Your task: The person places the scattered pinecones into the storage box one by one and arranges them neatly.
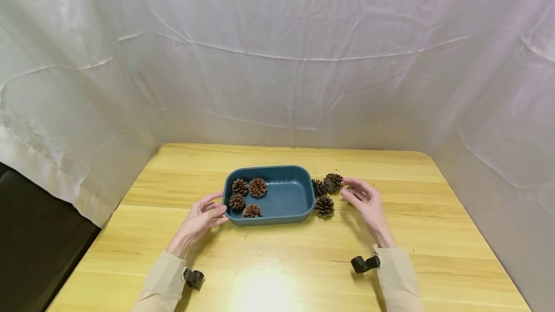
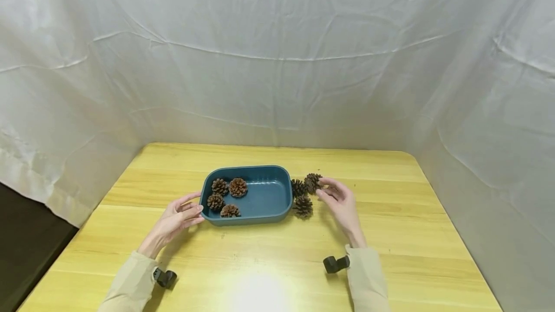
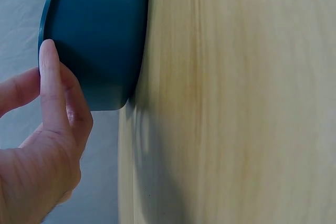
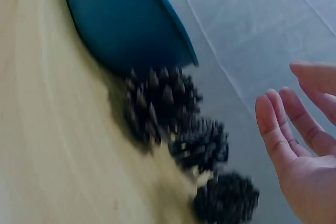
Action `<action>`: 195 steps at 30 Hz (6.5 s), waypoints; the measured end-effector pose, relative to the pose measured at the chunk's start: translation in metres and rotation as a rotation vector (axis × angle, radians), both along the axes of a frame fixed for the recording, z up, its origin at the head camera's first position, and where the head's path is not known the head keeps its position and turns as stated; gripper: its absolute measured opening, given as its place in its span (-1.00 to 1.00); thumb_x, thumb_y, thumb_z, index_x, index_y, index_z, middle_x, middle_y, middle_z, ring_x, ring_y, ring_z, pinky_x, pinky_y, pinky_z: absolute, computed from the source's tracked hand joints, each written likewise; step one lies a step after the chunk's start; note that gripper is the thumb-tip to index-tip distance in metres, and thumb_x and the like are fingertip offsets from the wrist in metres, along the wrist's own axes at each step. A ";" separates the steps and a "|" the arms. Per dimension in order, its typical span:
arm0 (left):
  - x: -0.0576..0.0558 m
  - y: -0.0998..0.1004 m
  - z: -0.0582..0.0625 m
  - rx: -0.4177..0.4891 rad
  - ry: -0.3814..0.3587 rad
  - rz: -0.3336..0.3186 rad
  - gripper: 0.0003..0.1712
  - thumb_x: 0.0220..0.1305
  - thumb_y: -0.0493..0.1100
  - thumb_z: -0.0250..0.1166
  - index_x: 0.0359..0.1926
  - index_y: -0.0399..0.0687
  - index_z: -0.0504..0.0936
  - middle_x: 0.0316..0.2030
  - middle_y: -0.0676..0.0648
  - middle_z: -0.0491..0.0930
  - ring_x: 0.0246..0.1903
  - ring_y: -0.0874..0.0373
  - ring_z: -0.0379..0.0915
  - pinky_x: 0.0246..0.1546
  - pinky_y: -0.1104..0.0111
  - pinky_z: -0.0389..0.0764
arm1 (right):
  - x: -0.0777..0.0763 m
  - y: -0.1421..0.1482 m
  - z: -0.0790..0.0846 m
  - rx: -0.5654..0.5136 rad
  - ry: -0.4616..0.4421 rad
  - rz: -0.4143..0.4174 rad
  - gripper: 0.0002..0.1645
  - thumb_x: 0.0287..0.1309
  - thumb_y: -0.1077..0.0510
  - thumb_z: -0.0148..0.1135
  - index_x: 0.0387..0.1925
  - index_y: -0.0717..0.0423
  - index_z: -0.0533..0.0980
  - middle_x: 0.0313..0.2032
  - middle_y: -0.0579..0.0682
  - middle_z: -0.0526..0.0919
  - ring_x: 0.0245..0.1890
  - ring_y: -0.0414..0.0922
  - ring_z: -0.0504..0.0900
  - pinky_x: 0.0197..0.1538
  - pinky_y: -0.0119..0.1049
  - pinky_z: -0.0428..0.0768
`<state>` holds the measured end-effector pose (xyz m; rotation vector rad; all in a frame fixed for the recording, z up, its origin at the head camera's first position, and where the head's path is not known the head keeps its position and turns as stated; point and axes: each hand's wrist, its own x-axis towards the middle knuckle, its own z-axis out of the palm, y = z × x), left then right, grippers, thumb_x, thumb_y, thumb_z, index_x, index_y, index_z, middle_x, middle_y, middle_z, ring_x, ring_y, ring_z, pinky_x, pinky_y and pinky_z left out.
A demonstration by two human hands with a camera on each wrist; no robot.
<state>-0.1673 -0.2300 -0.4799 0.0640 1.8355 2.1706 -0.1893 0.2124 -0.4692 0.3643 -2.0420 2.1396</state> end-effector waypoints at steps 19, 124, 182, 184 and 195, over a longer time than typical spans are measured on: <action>-0.001 0.001 -0.002 0.005 -0.006 0.009 -0.25 0.42 -0.44 0.12 0.51 -0.46 -0.01 -0.21 0.03 0.56 -0.31 0.25 0.66 -0.10 0.44 0.80 | 0.015 0.047 -0.032 -0.243 -0.267 -0.193 -0.53 0.23 0.45 0.26 0.18 0.26 0.50 -0.10 -0.22 0.72 -0.26 -0.27 0.73 -0.09 -0.41 0.79; -0.001 -0.001 -0.002 -0.007 -0.020 0.010 -0.26 0.45 -0.42 0.09 0.52 -0.42 -0.01 -0.19 0.02 0.55 -0.30 0.26 0.63 -0.10 0.47 0.79 | -0.002 0.036 -0.023 -0.304 -0.331 0.093 -0.30 0.43 0.31 0.08 0.51 0.12 0.14 0.02 -0.17 0.42 0.01 -0.35 0.55 0.27 -0.56 0.57; 0.000 0.000 -0.001 -0.011 -0.013 0.002 -0.25 0.44 -0.42 0.10 0.52 -0.43 -0.02 -0.22 0.03 0.56 -0.30 0.27 0.63 -0.11 0.47 0.79 | -0.033 -0.053 0.028 0.222 -0.290 0.115 -0.32 0.18 0.18 0.41 0.30 0.28 0.44 0.27 0.23 0.51 0.07 -0.20 0.55 0.15 -0.49 0.56; 0.000 0.000 -0.001 -0.014 -0.012 0.003 -0.25 0.44 -0.42 0.10 0.52 -0.43 -0.02 -0.22 0.03 0.56 -0.29 0.27 0.64 -0.10 0.46 0.79 | -0.032 -0.056 0.028 0.229 -0.271 0.114 -0.34 0.16 0.16 0.44 0.28 0.26 0.47 0.22 0.18 0.56 0.06 -0.21 0.56 0.13 -0.49 0.58; -0.001 -0.001 -0.003 -0.014 -0.011 0.006 -0.24 0.43 -0.42 0.12 0.52 -0.43 -0.02 -0.19 0.02 0.58 -0.28 0.26 0.66 -0.08 0.44 0.79 | -0.032 -0.073 0.027 0.268 -0.184 0.135 -0.43 0.10 0.19 0.50 0.16 0.22 0.57 -0.04 0.01 0.71 -0.24 -0.28 0.63 -0.16 -0.50 0.67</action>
